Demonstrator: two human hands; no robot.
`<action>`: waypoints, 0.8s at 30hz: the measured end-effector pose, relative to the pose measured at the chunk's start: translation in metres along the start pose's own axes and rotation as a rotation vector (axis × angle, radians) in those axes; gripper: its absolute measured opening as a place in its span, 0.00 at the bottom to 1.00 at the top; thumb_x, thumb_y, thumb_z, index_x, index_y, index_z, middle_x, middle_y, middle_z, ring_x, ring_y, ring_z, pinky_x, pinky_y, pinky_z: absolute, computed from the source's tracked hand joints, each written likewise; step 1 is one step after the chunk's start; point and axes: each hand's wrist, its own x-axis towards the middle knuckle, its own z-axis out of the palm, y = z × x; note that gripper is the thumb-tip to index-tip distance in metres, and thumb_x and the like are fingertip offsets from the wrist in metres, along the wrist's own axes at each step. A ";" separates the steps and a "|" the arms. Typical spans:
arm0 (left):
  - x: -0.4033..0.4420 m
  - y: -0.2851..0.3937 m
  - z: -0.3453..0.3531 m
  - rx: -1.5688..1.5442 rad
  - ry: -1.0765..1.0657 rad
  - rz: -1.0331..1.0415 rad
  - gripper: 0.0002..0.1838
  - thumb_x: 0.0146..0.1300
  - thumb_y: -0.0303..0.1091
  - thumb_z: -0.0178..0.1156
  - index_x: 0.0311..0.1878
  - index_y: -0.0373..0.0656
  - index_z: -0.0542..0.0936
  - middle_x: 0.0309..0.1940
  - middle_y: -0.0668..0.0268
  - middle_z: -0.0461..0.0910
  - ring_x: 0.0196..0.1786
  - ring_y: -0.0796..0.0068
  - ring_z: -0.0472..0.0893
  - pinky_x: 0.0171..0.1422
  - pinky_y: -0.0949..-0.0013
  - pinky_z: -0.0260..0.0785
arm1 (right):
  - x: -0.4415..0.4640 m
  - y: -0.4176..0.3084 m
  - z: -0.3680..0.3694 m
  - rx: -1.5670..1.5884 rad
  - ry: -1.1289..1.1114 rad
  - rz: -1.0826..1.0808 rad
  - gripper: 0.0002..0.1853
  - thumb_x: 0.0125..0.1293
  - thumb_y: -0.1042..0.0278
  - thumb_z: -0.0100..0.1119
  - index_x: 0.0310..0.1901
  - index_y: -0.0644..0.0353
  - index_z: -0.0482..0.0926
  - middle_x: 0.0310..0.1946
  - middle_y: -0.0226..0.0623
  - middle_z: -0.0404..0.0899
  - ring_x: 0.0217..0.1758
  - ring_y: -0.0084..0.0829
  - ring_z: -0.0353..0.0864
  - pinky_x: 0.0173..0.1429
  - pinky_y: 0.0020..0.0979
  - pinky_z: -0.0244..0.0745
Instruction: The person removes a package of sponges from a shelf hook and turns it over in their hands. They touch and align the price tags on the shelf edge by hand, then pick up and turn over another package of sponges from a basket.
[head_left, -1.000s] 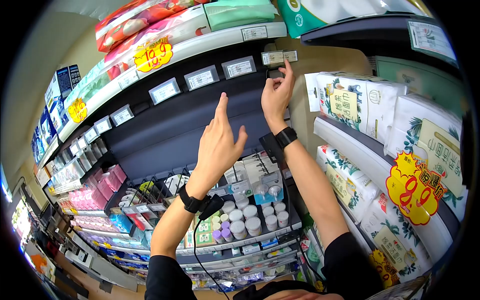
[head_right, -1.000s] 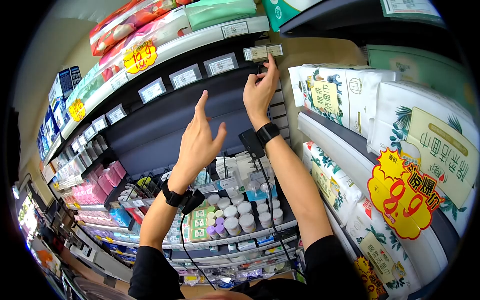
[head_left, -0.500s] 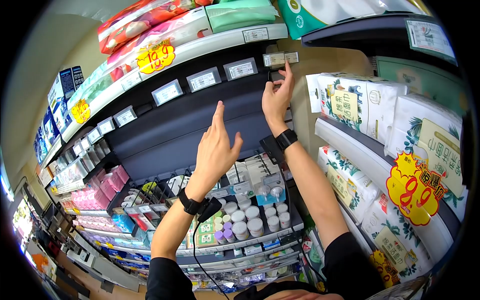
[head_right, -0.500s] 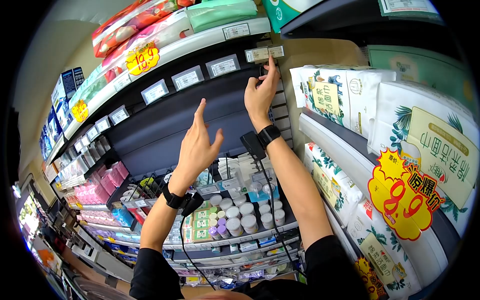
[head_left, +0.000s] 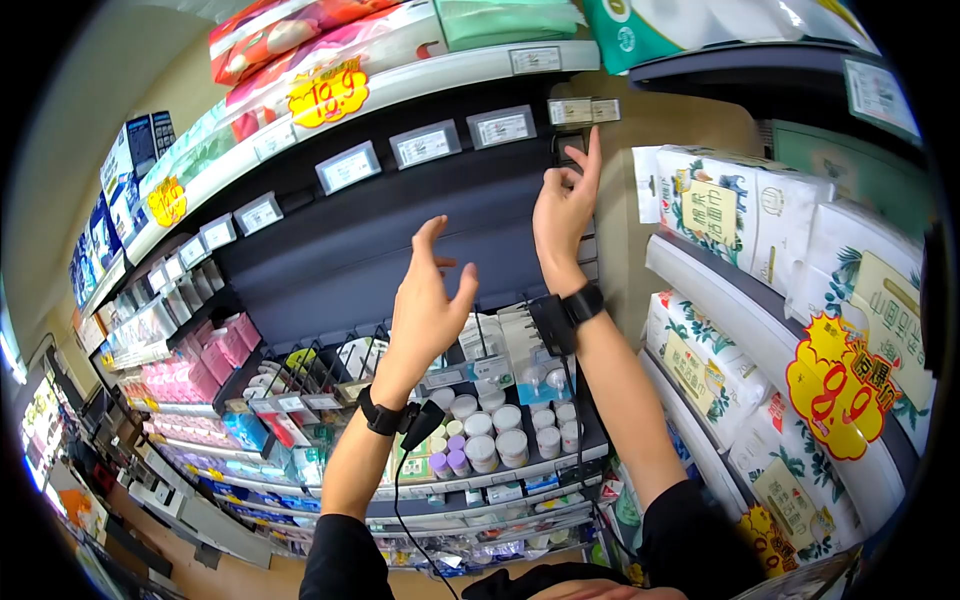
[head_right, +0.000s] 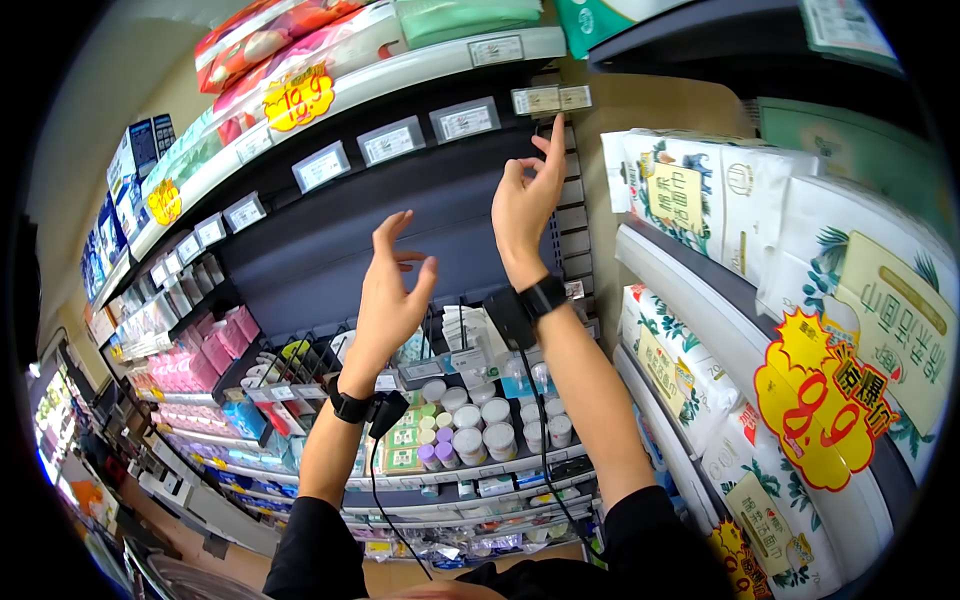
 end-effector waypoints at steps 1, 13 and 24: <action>-0.004 -0.004 -0.003 -0.166 0.031 -0.012 0.33 0.69 0.30 0.59 0.74 0.40 0.58 0.66 0.44 0.73 0.51 0.56 0.85 0.55 0.59 0.78 | -0.009 -0.008 -0.002 0.002 -0.013 0.007 0.39 0.64 0.84 0.52 0.78 0.53 0.60 0.58 0.42 0.73 0.41 0.25 0.75 0.42 0.25 0.75; -0.180 -0.024 -0.061 -0.899 -0.064 -0.350 0.29 0.72 0.30 0.58 0.72 0.37 0.62 0.69 0.51 0.71 0.58 0.62 0.82 0.63 0.63 0.71 | -0.161 -0.099 -0.080 0.537 -0.935 0.875 0.23 0.72 0.70 0.53 0.67 0.65 0.68 0.52 0.42 0.80 0.45 0.25 0.77 0.47 0.26 0.72; -0.360 -0.068 -0.122 -0.886 -0.087 -0.737 0.29 0.73 0.27 0.56 0.75 0.39 0.63 0.71 0.55 0.72 0.62 0.66 0.80 0.66 0.63 0.70 | -0.328 -0.120 -0.176 0.581 -0.808 1.120 0.29 0.68 0.67 0.56 0.68 0.69 0.66 0.51 0.46 0.78 0.46 0.32 0.78 0.48 0.33 0.74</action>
